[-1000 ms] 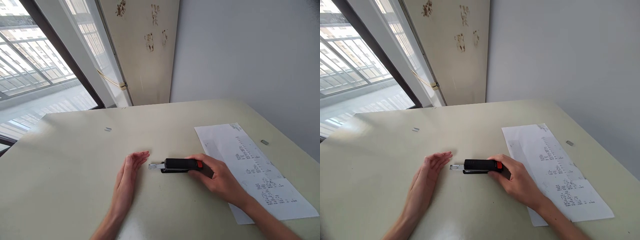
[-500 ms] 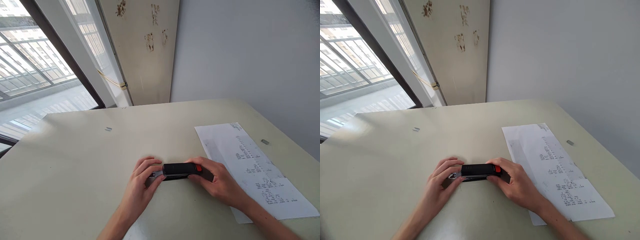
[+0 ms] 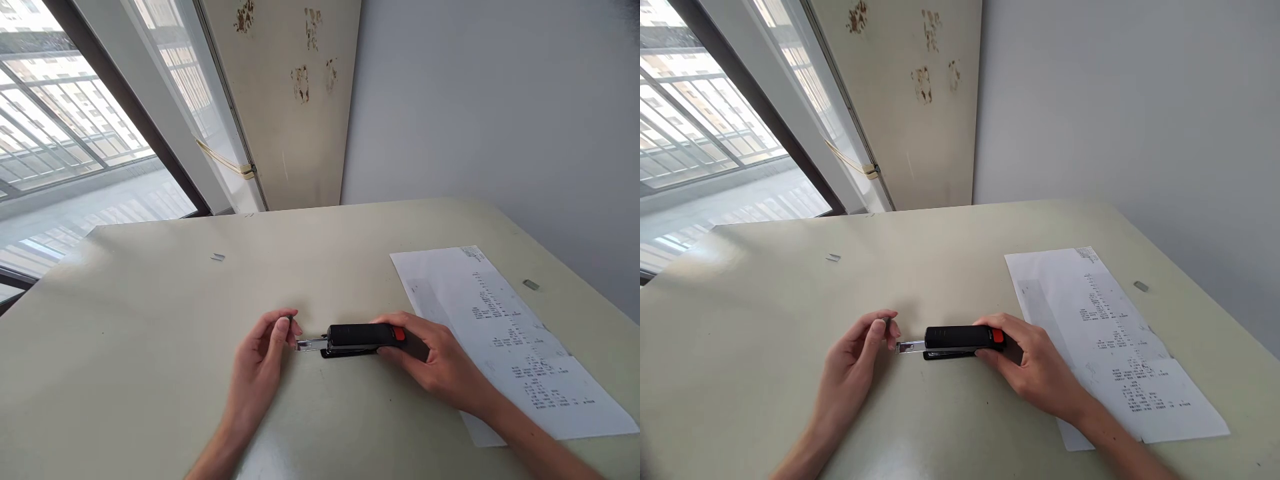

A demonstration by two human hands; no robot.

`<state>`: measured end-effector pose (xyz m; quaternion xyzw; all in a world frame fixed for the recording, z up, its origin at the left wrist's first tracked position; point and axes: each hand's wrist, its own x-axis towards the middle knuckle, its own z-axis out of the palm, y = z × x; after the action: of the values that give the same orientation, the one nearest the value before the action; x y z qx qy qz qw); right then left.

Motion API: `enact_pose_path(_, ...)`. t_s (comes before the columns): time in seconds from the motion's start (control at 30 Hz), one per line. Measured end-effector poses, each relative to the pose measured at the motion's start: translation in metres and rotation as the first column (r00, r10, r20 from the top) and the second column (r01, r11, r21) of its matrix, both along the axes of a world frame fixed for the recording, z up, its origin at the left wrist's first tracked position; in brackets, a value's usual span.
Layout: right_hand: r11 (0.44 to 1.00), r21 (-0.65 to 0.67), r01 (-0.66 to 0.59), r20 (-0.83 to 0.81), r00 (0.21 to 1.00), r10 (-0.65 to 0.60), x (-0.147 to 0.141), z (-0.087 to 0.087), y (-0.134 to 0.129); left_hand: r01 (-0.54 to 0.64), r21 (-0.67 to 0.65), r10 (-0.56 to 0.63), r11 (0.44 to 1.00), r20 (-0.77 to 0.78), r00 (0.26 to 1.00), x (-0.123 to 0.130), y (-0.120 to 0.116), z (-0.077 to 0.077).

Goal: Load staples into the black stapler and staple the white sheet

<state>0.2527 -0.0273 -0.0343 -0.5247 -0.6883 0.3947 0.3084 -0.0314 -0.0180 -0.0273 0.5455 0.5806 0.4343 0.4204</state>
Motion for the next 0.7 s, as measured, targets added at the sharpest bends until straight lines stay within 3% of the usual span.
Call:
enact_pose_path(0.23,0.998,-0.061,0.023,-0.041,0.999,-0.025,0.001,0.001,0.0,0.004,-0.045,-0.001,0.999,0.049,0.999,-0.001,0.002,0.002)
enact_pose_path(0.37,0.96,-0.274,0.05,-0.148,0.984,-0.094,-0.003,0.01,-0.002,-0.023,-0.136,0.052,0.99,0.216,0.975,-0.002,0.004,-0.001)
enact_pose_path(0.43,0.903,-0.429,0.034,-0.222,0.965,-0.142,-0.006,0.015,-0.003,-0.011,-0.229,0.104,0.973,0.397,0.912,0.001,0.004,-0.001)
enact_pose_path(0.53,0.823,-0.567,-0.004,-0.294,0.935,-0.198,-0.01,0.021,-0.004,0.095,-0.373,0.177,0.923,0.629,0.757,0.008,0.003,0.0)
enact_pose_path(0.7,0.738,-0.672,-0.053,-0.335,0.911,-0.24,-0.007,0.024,0.0,0.239,-0.466,0.286,0.852,0.796,0.533,0.016,0.002,-0.004)
